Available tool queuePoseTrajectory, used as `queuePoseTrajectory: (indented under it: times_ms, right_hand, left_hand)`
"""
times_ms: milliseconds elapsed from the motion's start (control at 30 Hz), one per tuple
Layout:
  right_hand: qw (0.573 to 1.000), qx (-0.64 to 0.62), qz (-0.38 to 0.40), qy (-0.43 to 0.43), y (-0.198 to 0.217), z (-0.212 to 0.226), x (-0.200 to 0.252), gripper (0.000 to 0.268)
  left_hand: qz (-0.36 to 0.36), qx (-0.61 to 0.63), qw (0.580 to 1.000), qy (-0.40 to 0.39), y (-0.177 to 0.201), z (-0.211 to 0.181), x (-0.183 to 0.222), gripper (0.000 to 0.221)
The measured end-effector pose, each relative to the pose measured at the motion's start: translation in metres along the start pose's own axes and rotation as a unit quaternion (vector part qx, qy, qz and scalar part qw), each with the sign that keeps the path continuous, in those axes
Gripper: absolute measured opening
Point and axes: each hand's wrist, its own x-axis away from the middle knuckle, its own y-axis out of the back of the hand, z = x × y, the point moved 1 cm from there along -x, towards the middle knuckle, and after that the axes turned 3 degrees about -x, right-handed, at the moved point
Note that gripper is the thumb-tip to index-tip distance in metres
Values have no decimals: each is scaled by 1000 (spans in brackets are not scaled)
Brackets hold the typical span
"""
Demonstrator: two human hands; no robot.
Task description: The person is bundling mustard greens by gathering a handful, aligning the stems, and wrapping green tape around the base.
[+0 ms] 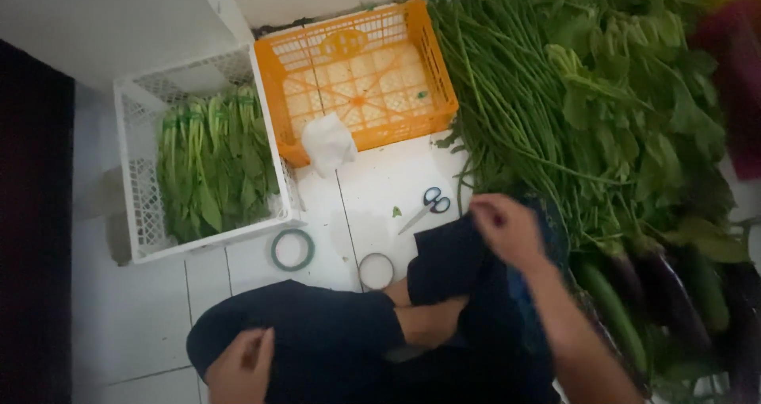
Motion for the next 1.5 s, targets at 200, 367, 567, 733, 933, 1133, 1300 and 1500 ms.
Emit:
queuePoseTrajectory:
  times_ms: [200,367,567,733,933,1133,1300,1500]
  right_hand:
    - [982,163,-45,78,103,-55,-34,23]
    - [896,442,32,18,169,-72,-132,40]
    - [799,599,-31,-46,195,-243,-228,49]
    - [816,572,-26,-83,198,-261,-222,33]
    - [934,343,-45,-88,212,-232,-200,33]
    - [885,461,-23,-60,199,-247,-207,30]
    - [906,412,-85,-49,216,-225,-196,25]
    - [863,475,-172,-26,248,-286,-216,32]
  left_hand:
    - [-179,-8,984,-2,-40,51,-19,16]
    - [-239,-107,965,-30,-33,23,-31,12]
    - [-79,-164,972,146,-16,4,-37,24]
    - [-65,-93,976,183,-33,20,-50,29]
    - [-52,-122,975,176,-29,8,-66,34]
    - [-71,-132,970,191,-20,-17,-62,26]
    - [-108,-102,971,187,-29,2,-58,26]
    - [-73,-119,973,184,-35,5,-70,30]
